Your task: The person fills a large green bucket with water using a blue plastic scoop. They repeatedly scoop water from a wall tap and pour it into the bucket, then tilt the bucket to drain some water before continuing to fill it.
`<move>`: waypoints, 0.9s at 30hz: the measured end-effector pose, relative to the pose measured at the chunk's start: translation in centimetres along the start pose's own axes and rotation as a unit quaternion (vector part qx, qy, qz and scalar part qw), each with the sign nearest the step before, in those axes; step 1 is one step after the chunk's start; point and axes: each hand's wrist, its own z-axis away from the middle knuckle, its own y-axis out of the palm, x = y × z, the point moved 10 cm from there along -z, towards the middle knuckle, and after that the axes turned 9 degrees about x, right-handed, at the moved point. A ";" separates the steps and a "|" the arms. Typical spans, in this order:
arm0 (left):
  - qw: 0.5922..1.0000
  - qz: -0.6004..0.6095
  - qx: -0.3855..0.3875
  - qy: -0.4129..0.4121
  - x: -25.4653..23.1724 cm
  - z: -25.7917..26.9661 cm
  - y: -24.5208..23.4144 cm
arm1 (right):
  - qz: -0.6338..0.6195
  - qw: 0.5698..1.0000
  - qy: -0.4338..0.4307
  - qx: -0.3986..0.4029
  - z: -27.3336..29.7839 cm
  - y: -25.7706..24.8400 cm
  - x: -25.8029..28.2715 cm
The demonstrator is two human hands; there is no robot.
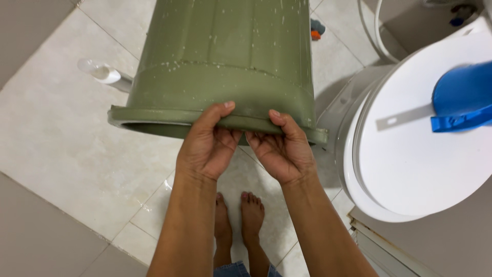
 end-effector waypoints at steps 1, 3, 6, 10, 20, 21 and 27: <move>1.000 -0.002 -0.002 0.001 -0.1 0.0 0.4 | 0.005 1.000 -0.004 -0.012 0.0 0.2 0.2; 1.000 -0.013 0.011 0.004 -0.5 -0.5 1.4 | 0.019 1.000 -0.017 -0.010 -0.4 1.0 0.8; 0.997 -0.046 0.055 0.012 -1.6 -2.2 3.4 | 0.040 0.998 -0.040 0.020 -1.7 2.7 2.5; 0.992 -0.090 0.087 0.032 -3.7 -5.5 7.3 | 0.087 0.991 -0.047 0.085 -4.3 7.5 4.7; 0.981 -0.167 0.059 0.075 -7.3 -9.5 10.9 | 0.093 0.991 -0.061 0.072 -8.5 11.8 6.7; 0.981 -0.172 0.060 0.072 -7.5 -9.6 11.1 | 0.092 0.991 -0.058 0.073 -8.8 12.3 6.5; 0.966 -0.237 0.023 0.096 -10.7 -11.4 12.8 | 0.130 0.988 -0.074 0.033 -10.7 15.3 7.4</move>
